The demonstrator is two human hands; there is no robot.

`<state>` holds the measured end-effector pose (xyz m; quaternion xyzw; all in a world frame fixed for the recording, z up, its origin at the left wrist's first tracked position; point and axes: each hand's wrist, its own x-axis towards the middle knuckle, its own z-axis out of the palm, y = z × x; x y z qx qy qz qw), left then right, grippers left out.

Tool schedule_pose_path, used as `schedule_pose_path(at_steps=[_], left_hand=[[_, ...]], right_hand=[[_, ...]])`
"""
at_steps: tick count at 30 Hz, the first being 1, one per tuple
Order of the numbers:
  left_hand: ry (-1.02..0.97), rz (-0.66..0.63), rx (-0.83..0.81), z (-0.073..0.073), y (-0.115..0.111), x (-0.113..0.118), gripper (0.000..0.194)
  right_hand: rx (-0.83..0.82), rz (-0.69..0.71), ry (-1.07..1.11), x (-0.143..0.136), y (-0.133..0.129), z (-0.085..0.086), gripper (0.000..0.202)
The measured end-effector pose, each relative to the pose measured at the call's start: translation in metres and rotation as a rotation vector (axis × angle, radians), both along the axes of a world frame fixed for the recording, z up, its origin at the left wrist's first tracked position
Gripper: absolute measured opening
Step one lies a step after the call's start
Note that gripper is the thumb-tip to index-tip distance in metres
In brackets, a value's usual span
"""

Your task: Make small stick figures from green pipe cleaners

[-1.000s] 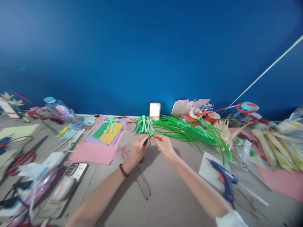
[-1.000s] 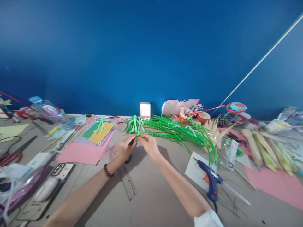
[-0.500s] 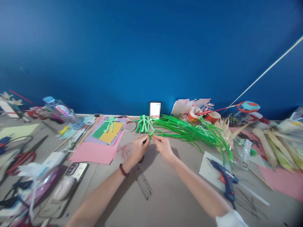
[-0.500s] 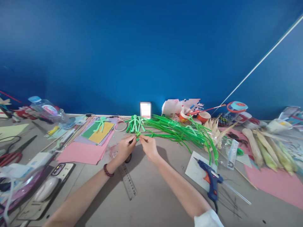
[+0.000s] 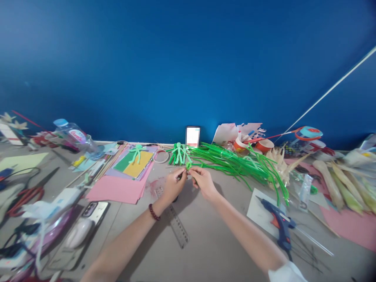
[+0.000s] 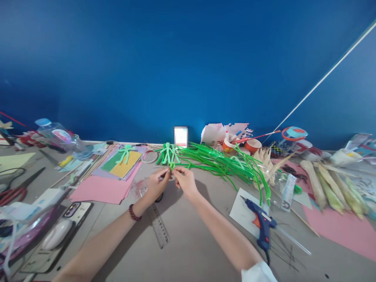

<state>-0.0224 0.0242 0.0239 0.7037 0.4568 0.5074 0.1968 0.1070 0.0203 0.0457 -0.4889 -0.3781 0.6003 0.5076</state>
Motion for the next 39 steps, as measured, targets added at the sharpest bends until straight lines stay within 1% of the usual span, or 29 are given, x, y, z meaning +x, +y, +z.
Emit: schedule_pose_path(at_steps=[2,4,7,10,14,17,20,22,26,29,32,34,36,39], left_hand=[[-0.045,-0.012,-0.007,-0.002,0.001,0.001,0.015],[-0.065,-0.016,-0.027,-0.002,0.0,0.002,0.015],[-0.086,-0.027,-0.1,0.003,-0.001,0.002,0.015],[-0.147,-0.08,-0.189,0.007,-0.002,0.002,0.019],[-0.284,-0.126,-0.295,0.008,-0.003,0.003,0.021],[-0.312,-0.141,-0.321,0.008,-0.003,0.005,0.021],[-0.272,-0.148,-0.304,0.008,-0.003,0.005,0.021],[-0.21,-0.14,-0.258,0.009,-0.004,0.004,0.021],[-0.046,-0.072,-0.113,0.01,-0.006,0.003,0.019],[-0.043,-0.034,-0.095,0.007,-0.006,0.003,0.018],[-0.096,0.013,-0.124,0.006,-0.004,0.002,0.02],[-0.096,0.034,-0.133,0.007,-0.003,0.001,0.02],[-0.069,0.048,-0.129,0.01,-0.002,-0.001,0.02],[0.031,0.052,-0.085,0.012,0.001,-0.003,0.017]], right_hand=[[-0.019,-0.001,0.039,0.002,0.001,0.003,0.027],[-0.027,-0.013,0.04,0.004,0.002,0.004,0.029],[-0.006,-0.028,-0.031,0.007,0.004,0.005,0.032],[0.045,-0.032,-0.11,0.01,0.005,0.006,0.034],[0.077,-0.038,-0.178,0.012,0.005,0.008,0.032],[0.081,-0.055,-0.204,0.012,0.005,0.009,0.032],[0.09,-0.062,-0.175,0.011,0.004,0.008,0.032],[0.091,-0.063,-0.14,0.01,0.004,0.007,0.034],[0.098,-0.074,-0.1,0.009,0.004,0.007,0.035],[0.127,-0.073,-0.127,0.011,0.005,0.007,0.029],[0.187,-0.074,-0.188,0.011,0.005,0.005,0.025],[0.253,-0.072,-0.226,0.011,0.006,0.002,0.023],[0.333,-0.064,-0.274,0.009,0.005,-0.002,0.021],[0.428,-0.044,-0.375,0.007,0.004,-0.007,0.022]])
